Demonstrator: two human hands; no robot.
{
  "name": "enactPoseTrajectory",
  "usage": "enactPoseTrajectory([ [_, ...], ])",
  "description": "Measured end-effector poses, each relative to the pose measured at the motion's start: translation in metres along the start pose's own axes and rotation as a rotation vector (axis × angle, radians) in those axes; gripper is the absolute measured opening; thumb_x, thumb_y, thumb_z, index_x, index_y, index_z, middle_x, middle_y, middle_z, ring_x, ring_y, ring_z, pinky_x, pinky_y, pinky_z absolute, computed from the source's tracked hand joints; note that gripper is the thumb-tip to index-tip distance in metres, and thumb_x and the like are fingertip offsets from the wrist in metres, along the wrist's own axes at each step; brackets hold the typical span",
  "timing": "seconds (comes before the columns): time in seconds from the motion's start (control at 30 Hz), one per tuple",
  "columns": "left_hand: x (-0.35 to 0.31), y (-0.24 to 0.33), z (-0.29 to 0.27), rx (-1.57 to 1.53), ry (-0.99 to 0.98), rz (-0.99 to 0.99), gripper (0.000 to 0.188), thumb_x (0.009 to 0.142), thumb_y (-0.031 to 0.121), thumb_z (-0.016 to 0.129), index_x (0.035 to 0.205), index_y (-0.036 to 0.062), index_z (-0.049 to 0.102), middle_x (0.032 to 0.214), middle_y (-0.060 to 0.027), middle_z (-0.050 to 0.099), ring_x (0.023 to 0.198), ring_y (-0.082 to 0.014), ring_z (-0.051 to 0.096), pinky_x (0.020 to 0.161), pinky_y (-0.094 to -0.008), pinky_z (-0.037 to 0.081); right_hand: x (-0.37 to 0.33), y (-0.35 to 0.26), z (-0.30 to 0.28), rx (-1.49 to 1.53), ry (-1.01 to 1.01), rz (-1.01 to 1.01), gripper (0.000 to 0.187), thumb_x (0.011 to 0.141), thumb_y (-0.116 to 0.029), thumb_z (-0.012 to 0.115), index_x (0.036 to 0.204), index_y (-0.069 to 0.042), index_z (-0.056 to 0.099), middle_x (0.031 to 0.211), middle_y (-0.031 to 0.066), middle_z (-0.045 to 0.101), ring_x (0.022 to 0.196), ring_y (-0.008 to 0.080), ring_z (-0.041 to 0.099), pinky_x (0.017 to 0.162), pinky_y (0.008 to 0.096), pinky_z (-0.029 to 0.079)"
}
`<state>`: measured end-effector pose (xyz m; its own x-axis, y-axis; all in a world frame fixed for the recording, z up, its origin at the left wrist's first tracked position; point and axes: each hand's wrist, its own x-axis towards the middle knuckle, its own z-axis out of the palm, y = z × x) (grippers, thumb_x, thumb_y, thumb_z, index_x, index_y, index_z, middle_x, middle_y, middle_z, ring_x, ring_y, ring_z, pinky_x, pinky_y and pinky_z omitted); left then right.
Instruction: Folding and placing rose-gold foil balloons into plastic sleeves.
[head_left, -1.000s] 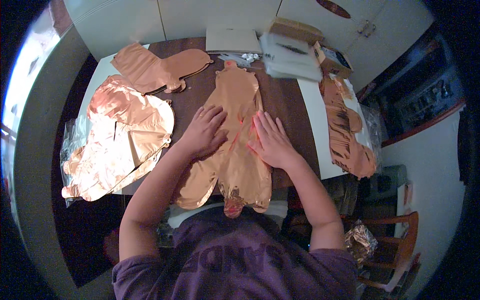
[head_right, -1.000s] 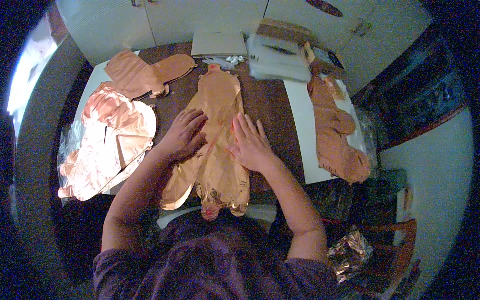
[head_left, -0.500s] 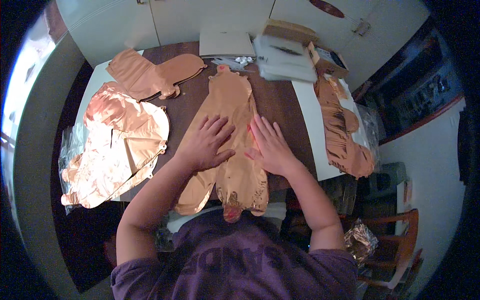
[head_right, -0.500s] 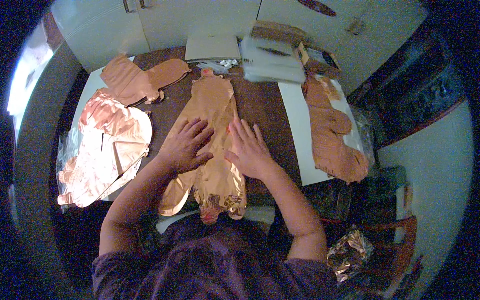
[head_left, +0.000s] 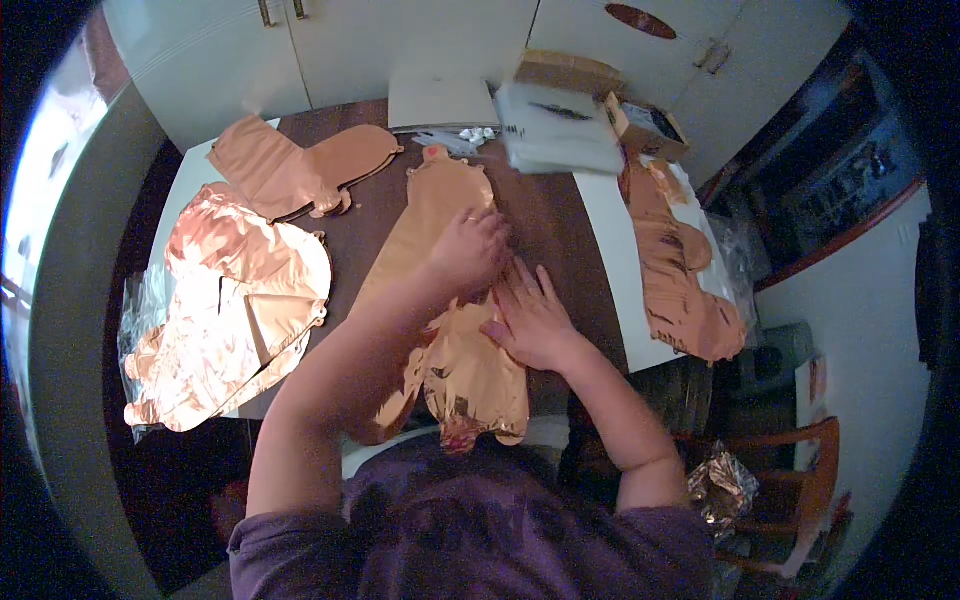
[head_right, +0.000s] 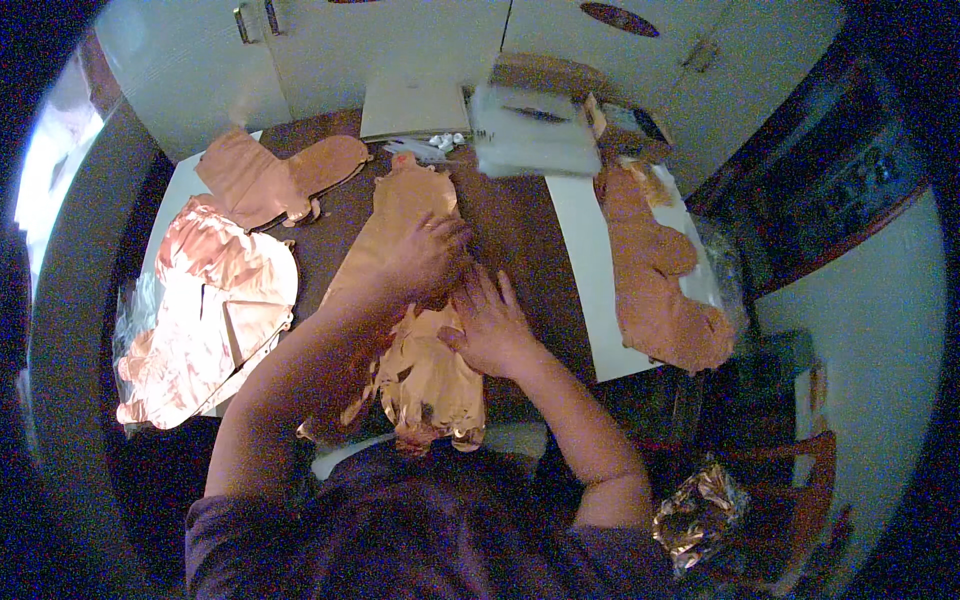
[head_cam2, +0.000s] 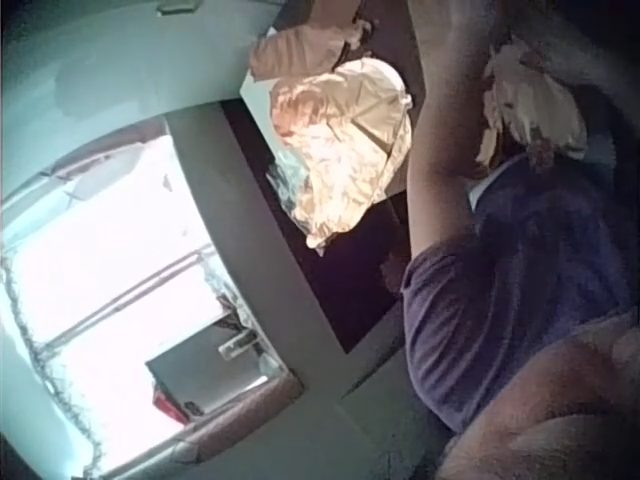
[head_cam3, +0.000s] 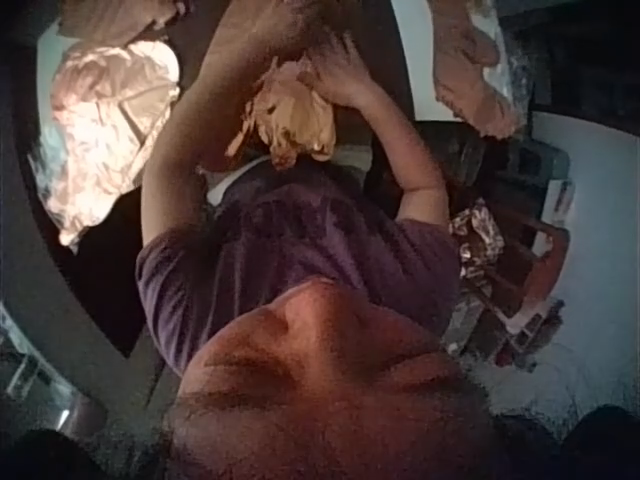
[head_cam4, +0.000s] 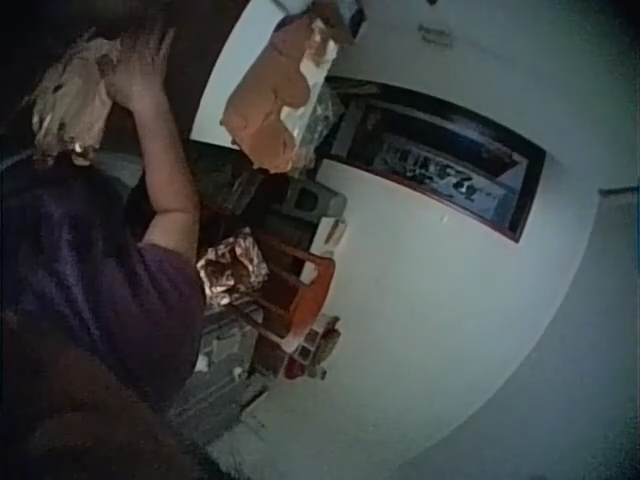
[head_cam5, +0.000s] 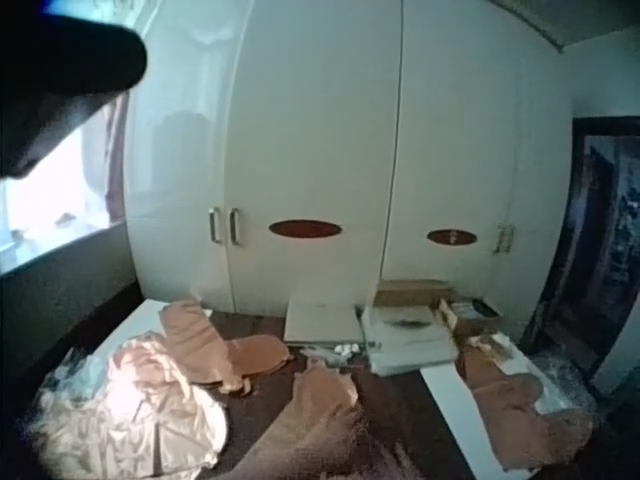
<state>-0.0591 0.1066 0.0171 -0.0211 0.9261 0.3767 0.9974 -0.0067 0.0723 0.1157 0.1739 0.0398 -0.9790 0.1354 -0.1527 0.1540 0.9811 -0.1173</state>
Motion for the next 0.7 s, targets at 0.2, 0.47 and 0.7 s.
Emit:
enactPoseTrajectory([
  [0.2,0.006,-0.024,0.029,-0.023,0.126,-0.133,0.043,0.087,0.026,0.057,0.121,-0.0002,0.058,0.122,-0.0151,0.059,0.122,-0.0295,0.049,0.104,-0.0436,0.035,-0.005,0.004,0.009,0.03,0.123,-0.043,0.083,0.092,-0.05,0.049,0.147,0.005,0.021,0.155,0.0248,0.017,0.145,0.0382,0.014,0.117,0.0513,0.008],
  [0.47,-0.001,-0.019,0.023,-0.147,0.228,-0.127,0.044,0.086,0.026,0.059,0.12,-0.0015,0.057,0.124,-0.017,0.057,0.121,-0.0324,0.049,0.105,-0.0435,0.036,-0.054,-0.011,0.013,0.077,0.107,-0.07,0.082,0.089,-0.045,0.056,0.147,0.003,0.023,0.155,0.0237,0.018,0.145,0.0382,0.015,0.116,0.0535,0.011],
  [0.7,0.005,-0.018,0.018,-0.258,0.18,-0.2,0.044,0.085,0.028,0.061,0.119,0.0008,0.056,0.124,-0.0164,0.055,0.12,-0.0342,0.049,0.104,-0.0441,0.039,-0.051,-0.01,0.013,0.053,0.126,-0.054,0.081,0.088,-0.046,0.058,0.146,0.0,0.027,0.153,0.0231,0.022,0.143,0.038,0.019,0.116,0.053,0.012],
])
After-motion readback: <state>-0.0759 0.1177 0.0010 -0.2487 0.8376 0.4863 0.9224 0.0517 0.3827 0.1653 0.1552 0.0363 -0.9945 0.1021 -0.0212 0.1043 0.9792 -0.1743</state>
